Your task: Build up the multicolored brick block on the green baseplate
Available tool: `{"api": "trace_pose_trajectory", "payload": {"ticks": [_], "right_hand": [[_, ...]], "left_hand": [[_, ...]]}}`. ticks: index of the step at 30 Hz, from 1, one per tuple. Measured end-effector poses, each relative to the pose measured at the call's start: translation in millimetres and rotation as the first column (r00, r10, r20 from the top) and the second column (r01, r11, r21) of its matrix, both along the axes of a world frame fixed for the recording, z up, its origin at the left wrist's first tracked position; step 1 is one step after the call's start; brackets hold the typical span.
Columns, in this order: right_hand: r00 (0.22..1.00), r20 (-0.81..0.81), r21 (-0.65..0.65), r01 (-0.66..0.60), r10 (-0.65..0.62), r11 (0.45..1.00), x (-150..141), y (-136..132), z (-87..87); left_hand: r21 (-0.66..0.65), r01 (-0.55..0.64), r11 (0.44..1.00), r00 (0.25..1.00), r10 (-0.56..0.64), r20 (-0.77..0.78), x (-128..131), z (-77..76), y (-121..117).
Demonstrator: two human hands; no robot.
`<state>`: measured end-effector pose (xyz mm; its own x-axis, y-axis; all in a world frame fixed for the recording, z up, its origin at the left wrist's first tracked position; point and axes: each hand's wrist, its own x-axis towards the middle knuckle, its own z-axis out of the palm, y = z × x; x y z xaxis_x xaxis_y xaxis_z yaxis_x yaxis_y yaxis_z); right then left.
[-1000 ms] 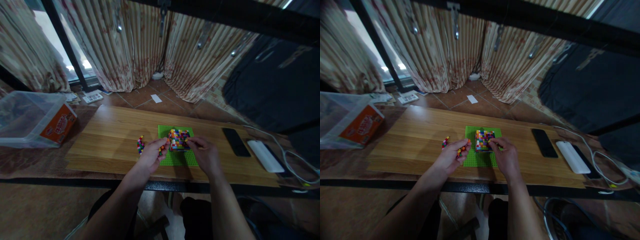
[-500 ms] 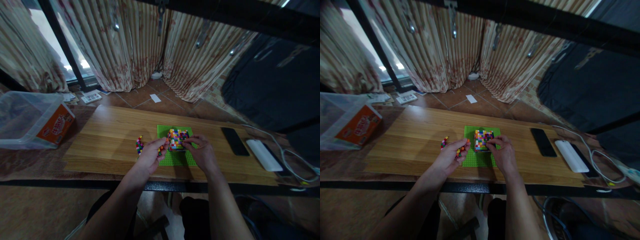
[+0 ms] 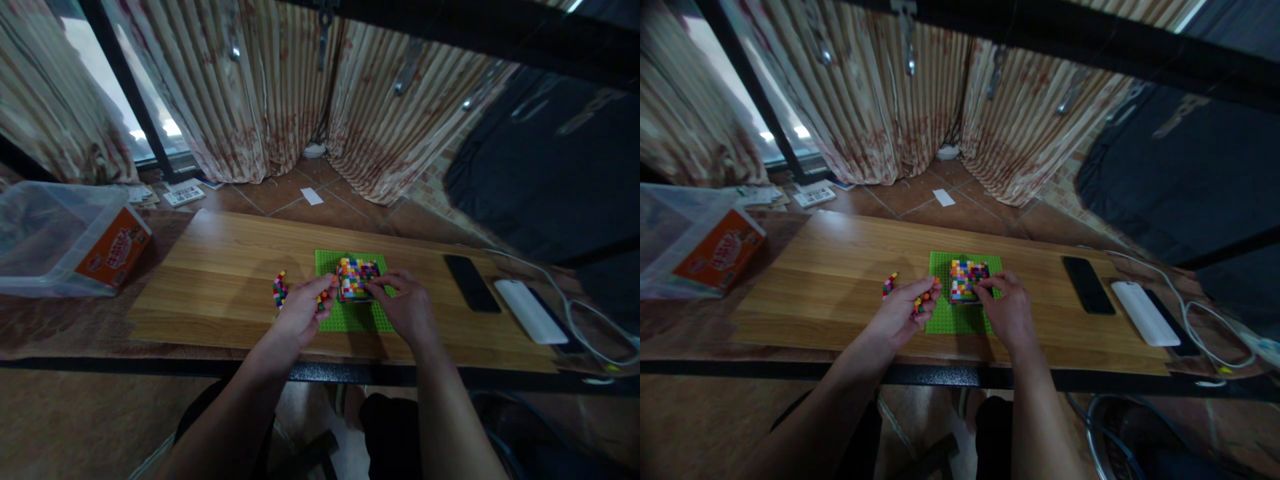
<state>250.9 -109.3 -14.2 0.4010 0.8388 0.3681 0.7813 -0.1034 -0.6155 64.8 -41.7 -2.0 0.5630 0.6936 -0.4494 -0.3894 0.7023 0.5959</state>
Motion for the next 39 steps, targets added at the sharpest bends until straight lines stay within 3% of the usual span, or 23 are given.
{"api": "trace_pose_trajectory", "payload": {"ticks": [22, 39], "right_hand": [[0.974, -0.207, -0.035, 0.082, -0.088, 0.996, 4.0, 9.7, -14.3], [0.968, -0.246, 0.041, 0.071, -0.059, 0.997, -3.0, 9.4, -10.3]], "left_hand": [[0.006, 0.004, 1.000, 1.000, -0.004, 0.010, 1.1, -0.7, -0.1], [0.066, 0.064, 0.996, 0.998, -0.063, -0.021, 4.1, -4.6, -2.5]]}}
